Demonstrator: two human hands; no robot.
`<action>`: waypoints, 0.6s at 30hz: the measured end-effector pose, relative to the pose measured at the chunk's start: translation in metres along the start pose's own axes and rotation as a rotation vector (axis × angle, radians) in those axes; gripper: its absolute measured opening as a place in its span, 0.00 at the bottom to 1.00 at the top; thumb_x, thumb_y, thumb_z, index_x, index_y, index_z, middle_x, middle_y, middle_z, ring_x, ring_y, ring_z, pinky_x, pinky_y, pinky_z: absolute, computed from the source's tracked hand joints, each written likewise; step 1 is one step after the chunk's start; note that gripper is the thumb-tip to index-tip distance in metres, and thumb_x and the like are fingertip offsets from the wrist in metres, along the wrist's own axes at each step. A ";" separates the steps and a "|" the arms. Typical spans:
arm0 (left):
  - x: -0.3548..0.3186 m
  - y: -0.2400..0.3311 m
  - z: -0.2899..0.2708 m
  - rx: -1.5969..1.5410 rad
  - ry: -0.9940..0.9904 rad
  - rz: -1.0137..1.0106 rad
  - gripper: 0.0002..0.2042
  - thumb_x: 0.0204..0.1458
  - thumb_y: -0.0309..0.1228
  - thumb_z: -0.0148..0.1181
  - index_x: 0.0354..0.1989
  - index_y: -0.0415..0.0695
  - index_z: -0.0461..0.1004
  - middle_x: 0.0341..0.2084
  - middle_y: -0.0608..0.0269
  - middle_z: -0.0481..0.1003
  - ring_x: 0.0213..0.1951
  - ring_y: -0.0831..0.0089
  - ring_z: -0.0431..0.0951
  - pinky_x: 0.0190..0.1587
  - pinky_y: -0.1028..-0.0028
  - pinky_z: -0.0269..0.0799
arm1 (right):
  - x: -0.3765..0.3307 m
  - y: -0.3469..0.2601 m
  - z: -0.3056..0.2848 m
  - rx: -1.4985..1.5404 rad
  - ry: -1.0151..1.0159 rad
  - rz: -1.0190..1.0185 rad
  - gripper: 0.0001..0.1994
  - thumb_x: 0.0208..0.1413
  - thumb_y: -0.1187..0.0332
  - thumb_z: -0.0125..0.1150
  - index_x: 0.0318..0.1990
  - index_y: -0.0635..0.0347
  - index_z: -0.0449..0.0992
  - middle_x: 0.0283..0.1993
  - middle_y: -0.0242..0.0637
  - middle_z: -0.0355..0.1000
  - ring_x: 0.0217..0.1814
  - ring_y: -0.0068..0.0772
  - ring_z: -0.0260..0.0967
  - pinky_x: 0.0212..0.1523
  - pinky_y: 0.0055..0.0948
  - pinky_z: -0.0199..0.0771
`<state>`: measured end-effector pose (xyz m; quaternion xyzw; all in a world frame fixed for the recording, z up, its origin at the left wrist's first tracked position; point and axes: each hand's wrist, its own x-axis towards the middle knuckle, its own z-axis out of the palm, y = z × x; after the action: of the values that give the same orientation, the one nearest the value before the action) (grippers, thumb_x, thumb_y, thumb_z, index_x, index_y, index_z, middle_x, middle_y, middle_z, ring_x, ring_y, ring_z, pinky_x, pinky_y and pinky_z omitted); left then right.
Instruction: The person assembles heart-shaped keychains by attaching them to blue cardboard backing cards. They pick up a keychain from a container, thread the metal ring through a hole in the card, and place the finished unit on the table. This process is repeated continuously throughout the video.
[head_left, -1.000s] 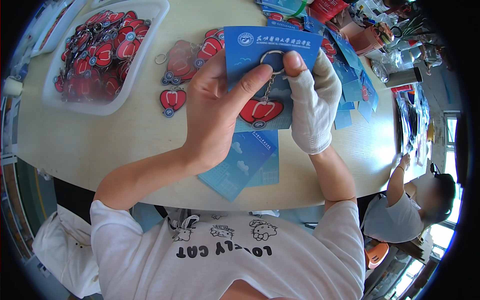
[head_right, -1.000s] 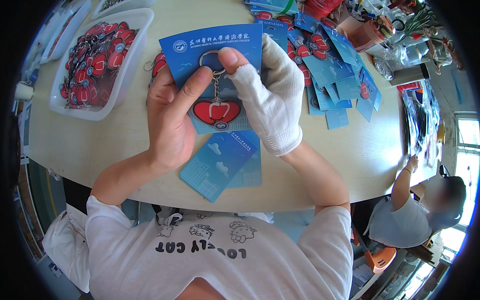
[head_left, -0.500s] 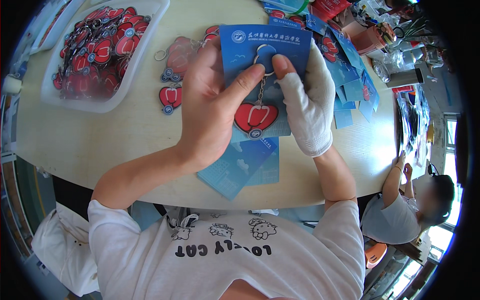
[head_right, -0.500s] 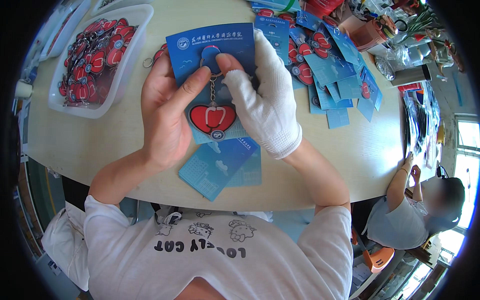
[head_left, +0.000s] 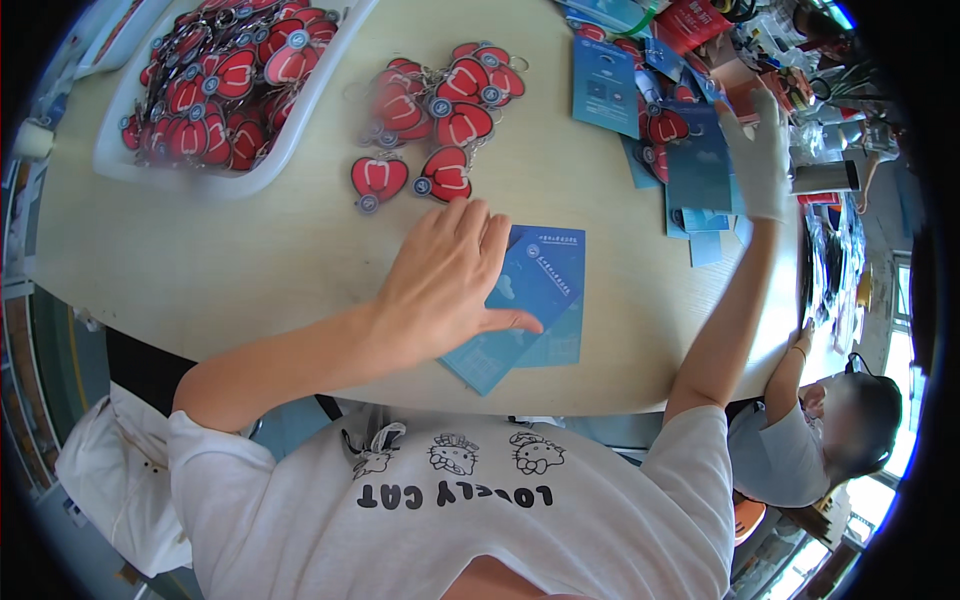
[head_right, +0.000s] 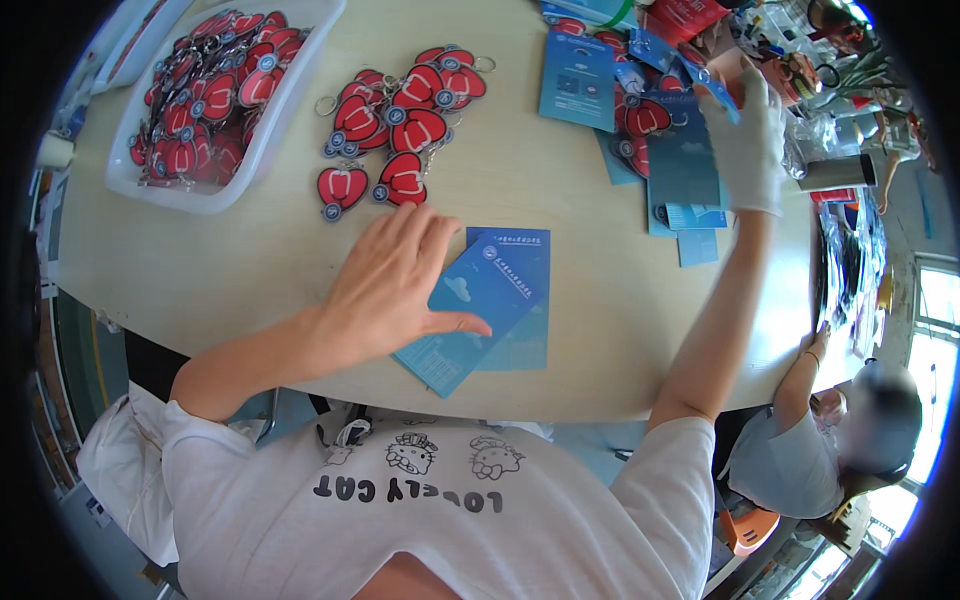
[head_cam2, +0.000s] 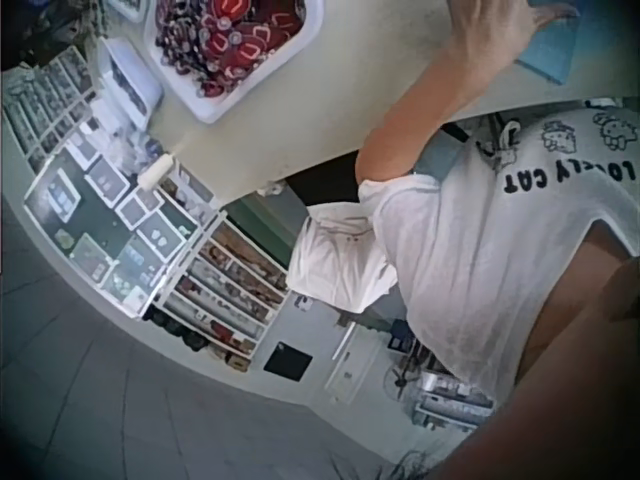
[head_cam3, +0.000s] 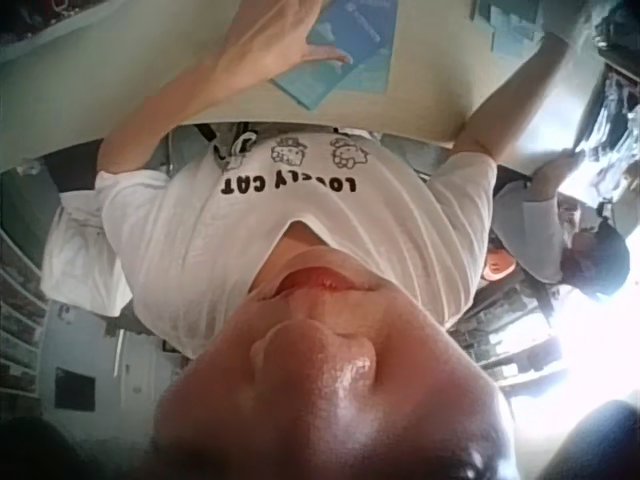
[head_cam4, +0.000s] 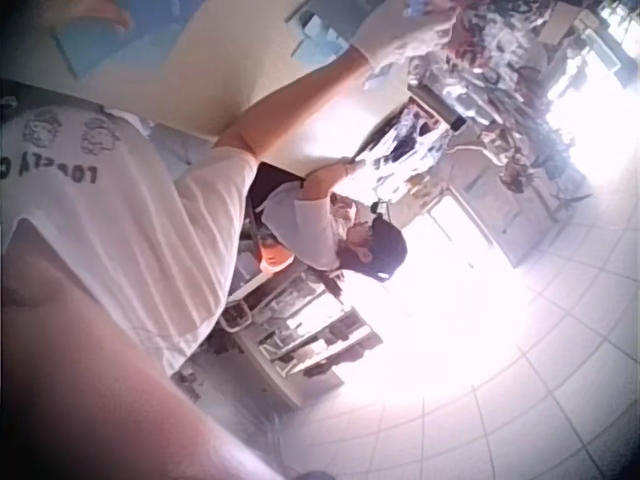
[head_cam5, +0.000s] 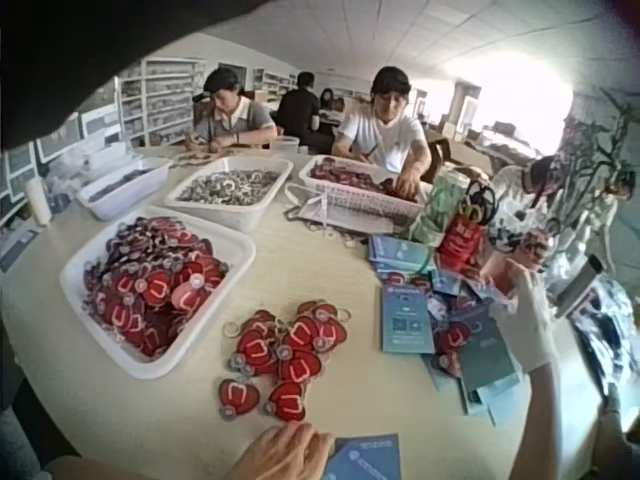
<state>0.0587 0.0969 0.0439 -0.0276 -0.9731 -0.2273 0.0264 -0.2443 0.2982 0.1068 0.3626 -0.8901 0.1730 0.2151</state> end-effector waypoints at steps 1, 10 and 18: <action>0.000 0.001 0.005 -0.001 0.029 -0.002 0.35 0.37 0.51 0.69 0.46 0.37 0.64 0.39 0.52 0.67 0.43 0.59 0.68 0.46 0.65 0.65 | 0.004 -0.018 0.011 -0.249 0.152 -0.125 0.17 0.51 0.65 0.62 0.49 0.56 0.73 0.42 0.40 0.73 0.47 0.39 0.70 0.50 0.34 0.67; 0.013 -0.007 0.002 -0.479 -0.038 -0.173 0.21 0.37 0.33 0.73 0.37 0.41 0.70 0.28 0.64 0.72 0.34 0.74 0.71 0.37 0.73 0.67 | 0.024 -0.098 0.133 0.335 -0.286 -0.391 0.12 0.49 0.64 0.61 0.40 0.56 0.75 0.41 0.42 0.70 0.43 0.45 0.69 0.45 0.38 0.70; 0.008 -0.024 -0.011 -1.035 0.116 -0.255 0.06 0.48 0.28 0.66 0.27 0.37 0.78 0.22 0.69 0.76 0.24 0.86 0.71 0.29 0.82 0.68 | 0.012 -0.104 0.112 0.383 -0.148 -0.425 0.06 0.52 0.72 0.55 0.37 0.62 0.71 0.39 0.44 0.71 0.42 0.49 0.70 0.40 0.40 0.71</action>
<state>0.0499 0.0707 0.0441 0.0941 -0.7265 -0.6798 0.0354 -0.2065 0.1689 0.0339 0.5864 -0.7588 0.2618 0.1086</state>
